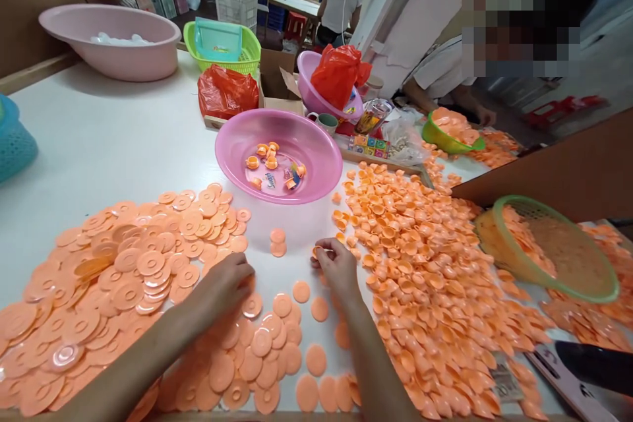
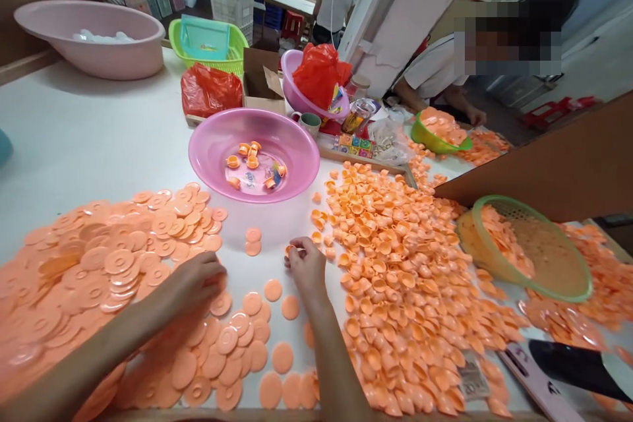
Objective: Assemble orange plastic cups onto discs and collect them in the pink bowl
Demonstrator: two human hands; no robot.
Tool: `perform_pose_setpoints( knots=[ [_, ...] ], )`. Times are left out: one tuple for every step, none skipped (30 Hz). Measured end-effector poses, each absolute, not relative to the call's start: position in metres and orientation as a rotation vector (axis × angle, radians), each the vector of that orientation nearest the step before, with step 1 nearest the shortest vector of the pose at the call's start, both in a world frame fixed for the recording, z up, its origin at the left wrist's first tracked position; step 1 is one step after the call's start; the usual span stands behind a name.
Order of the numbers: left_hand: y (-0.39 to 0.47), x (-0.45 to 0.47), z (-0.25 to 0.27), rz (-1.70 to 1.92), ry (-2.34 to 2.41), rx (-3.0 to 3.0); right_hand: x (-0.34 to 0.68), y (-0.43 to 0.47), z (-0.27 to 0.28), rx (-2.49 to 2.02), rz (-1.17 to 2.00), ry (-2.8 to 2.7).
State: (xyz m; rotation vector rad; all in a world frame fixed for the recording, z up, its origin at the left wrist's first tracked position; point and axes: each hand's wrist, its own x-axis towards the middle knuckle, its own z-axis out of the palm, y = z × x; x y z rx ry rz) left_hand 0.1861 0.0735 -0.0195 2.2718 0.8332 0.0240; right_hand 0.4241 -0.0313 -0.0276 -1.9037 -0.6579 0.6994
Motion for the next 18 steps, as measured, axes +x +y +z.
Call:
perform_pose_setpoints(
  knots=[
    [0.070,0.195,-0.026,0.091,0.807,2.259,0.420,-0.034,-0.025,-1.871,0.738,-0.633],
    [0.069,0.205,-0.030,0.181,0.779,2.239,0.416,-0.035,-0.022,-1.853,0.741,-0.638],
    [0.069,0.217,-0.032,0.273,0.754,2.210,0.413,-0.036,-0.021,-1.845,0.725,-0.656],
    [0.069,0.229,-0.033,0.350,0.737,2.169,0.410,-0.037,-0.020,-1.841,0.712,-0.668],
    [0.071,0.240,-0.033,0.409,0.723,2.125,0.408,-0.038,-0.019,-1.839,0.712,-0.660],
    [0.072,0.248,-0.032,0.449,0.712,2.083,0.407,-0.039,-0.020,-1.838,0.726,-0.632],
    [0.073,0.254,-0.031,0.468,0.709,2.053,0.406,-0.040,-0.021,-1.837,0.751,-0.592],
    [0.074,0.256,-0.030,0.470,0.720,2.034,0.406,-0.041,-0.022,-1.833,0.783,-0.552],
    [0.074,0.256,-0.029,0.459,0.746,2.025,0.406,-0.043,-0.022,-1.830,0.812,-0.522],
    [0.075,0.254,-0.028,0.440,0.790,2.023,0.406,-0.044,-0.023,-1.829,0.829,-0.509],
    [0.076,0.249,-0.028,0.414,0.849,2.022,0.406,-0.045,-0.023,-1.834,0.838,-0.513],
    [0.076,0.244,-0.029,0.379,0.916,2.018,0.406,-0.046,-0.024,-1.843,0.844,-0.525],
    [0.077,0.237,-0.030,0.339,0.972,2.013,0.405,-0.046,-0.023,-1.855,0.846,-0.539],
    [0.077,0.231,-0.031,0.304,1.011,2.013,0.404,-0.046,-0.023,-1.868,0.847,-0.554],
    [0.077,0.225,-0.033,0.283,1.029,2.021,0.403,-0.045,-0.023,-1.881,0.847,-0.572],
    [0.076,0.221,-0.034,0.282,1.032,2.040,0.402,-0.043,-0.023,-1.894,0.845,-0.593],
    [0.075,0.217,-0.035,0.301,1.024,2.065,0.400,-0.041,-0.023,-1.909,0.843,-0.615],
    [0.074,0.215,-0.035,0.333,1.009,2.089,0.398,-0.039,-0.024,-1.926,0.840,-0.639]
  ],
)
